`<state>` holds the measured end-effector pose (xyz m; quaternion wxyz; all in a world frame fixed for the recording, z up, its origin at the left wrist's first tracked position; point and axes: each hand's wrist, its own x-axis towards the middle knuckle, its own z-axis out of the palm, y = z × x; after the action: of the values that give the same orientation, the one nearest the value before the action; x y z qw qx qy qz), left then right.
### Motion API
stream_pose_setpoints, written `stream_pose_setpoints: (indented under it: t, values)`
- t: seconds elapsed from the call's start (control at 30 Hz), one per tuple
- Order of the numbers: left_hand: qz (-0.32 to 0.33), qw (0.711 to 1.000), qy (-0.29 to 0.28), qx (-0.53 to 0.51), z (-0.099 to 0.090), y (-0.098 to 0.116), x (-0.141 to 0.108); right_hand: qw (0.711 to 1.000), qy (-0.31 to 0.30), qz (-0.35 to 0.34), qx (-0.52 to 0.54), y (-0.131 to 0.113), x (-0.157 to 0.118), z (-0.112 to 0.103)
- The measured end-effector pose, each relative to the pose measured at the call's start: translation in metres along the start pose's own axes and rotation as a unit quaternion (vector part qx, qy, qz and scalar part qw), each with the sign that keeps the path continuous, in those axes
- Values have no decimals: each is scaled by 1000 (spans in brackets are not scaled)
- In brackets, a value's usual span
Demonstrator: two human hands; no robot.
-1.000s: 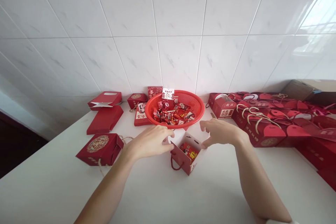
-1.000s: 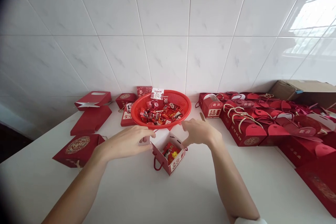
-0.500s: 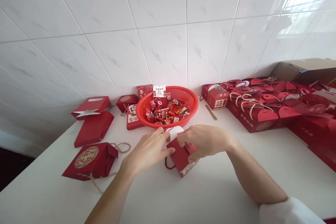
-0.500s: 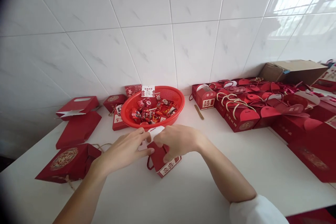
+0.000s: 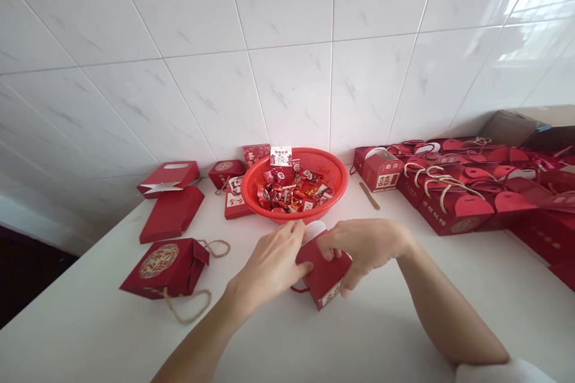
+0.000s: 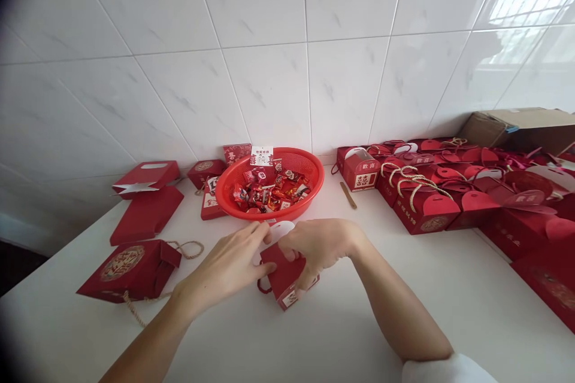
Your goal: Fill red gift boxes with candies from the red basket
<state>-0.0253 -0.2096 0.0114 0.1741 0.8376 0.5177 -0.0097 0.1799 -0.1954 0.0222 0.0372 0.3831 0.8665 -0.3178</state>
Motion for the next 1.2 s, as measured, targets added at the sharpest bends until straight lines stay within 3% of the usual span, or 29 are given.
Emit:
stream_pose_setpoints:
  t: [0.1, 0.3, 0.47, 0.57, 0.73, 0.9, 1.07, 1.2]
  values:
    - [26, 1000, -9, 6, 0, 2, -3, 999, -14, 29, -42, -3, -1, -3]
    - [109, 993, -13, -34, -4, 4, -7, 978, 41, 152, -140, -3, 4, -4]
    - [163, 984, -21, -70, 1, 12, -6, 979, 35, 151, -136, -2, 7, -4]
    - [157, 985, -7, -73, 10, 14, -2, 983, 46, 135, -114, -1, 1, -8]
    - [94, 994, -7, -60, 21, 14, 3, 986, 71, 136, -60, 6, -11, -17]
    - [25, 995, -28, -91, 20, 10, 2, 989, 33, 131, -55, 30, 2, -10]
    - [33, 991, -53, -120, 19, 7, 2, 993, 1, 111, -49, 58, 21, 7]
    - [49, 989, -49, -128, 22, 4, 4, 991, 70, 105, -48, 65, 10, 3]
